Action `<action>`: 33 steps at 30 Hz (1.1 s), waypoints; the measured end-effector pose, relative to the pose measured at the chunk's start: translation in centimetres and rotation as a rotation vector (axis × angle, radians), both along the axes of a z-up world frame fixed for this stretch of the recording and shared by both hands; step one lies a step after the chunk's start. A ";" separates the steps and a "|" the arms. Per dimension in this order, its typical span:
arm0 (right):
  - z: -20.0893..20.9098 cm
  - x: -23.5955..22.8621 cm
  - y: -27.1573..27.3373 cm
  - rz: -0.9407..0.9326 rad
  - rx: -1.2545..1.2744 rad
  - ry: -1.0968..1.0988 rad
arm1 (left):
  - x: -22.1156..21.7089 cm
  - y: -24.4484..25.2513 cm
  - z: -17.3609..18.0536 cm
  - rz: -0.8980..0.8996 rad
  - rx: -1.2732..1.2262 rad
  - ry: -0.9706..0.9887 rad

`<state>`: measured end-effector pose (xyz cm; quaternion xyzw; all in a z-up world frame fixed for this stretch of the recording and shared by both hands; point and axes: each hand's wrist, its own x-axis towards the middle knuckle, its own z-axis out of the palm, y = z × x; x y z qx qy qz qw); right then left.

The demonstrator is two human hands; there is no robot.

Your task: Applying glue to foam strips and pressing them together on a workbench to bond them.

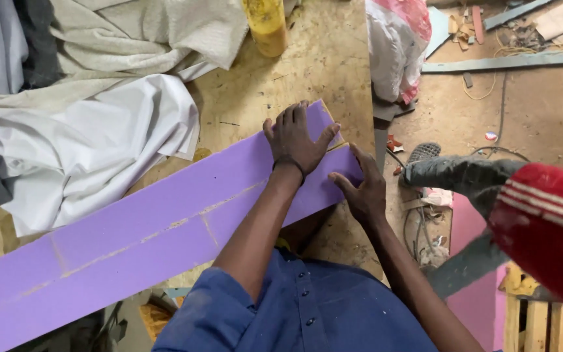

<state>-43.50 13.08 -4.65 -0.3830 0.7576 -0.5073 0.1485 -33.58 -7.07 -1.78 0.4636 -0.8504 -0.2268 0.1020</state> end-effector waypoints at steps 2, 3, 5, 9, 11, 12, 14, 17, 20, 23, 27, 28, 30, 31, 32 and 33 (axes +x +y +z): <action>0.0 0.0 0.1 -0.013 -0.001 -0.010 | -0.8 -0.9 -0.2 -0.038 0.016 -0.127; -0.1 0.2 0.0 -0.023 -0.004 -0.016 | -1.0 -1.4 -0.4 -0.071 0.029 -0.249; -0.2 0.3 0.2 -0.020 -0.004 -0.010 | -1.2 -1.4 0.2 -0.070 0.045 -0.275; -0.3 0.6 0.5 -0.016 0.009 0.054 | -1.4 -1.4 -0.5 -0.057 0.044 -0.289; -0.1 0.6 0.5 -0.005 0.014 0.031 | -1.6 -1.6 -0.6 -0.048 0.053 -0.287; -0.1 0.5 0.5 0.002 0.011 0.017 | -1.8 -1.6 -0.7 -0.042 0.053 -0.277; 0.3 0.7 0.7 0.009 0.016 0.011 | -1.7 -1.5 -1.2 -0.039 0.062 -0.297; 0.4 0.6 0.7 0.026 0.005 0.005 | -1.5 -1.3 -0.8 -0.038 0.060 -0.311; -0.5 0.1 0.7 0.045 -0.020 0.013 | -1.3 -0.7 0.1 -0.048 0.034 -0.299; -0.5 0.3 0.5 0.052 -0.023 0.007 | -0.7 -0.2 1.0 -0.064 0.012 -0.285; -1.4 -0.2 0.2 0.058 0.003 0.005 | -0.9 -0.6 0.3 -0.067 -0.007 -0.271; -1.5 -0.5 0.1 0.060 -0.006 0.012 | -1.1 -0.8 -0.1 -0.063 -0.016 -0.265; -1.7 -0.9 0.2 0.077 0.034 0.034 | -1.1 -0.9 -0.8 -0.044 0.010 -0.258; -0.8 -0.7 0.1 0.080 0.031 0.038 | -0.8 -0.7 -1.3 -0.040 0.007 -0.254; 0.2 -0.6 0.0 0.082 0.027 0.009 | -0.6 -0.6 -1.8 -0.043 -0.023 -0.197; 1.1 -0.5 -0.1 0.084 0.022 -0.020 | -0.4 -0.4 -2.3 -0.046 -0.052 -0.140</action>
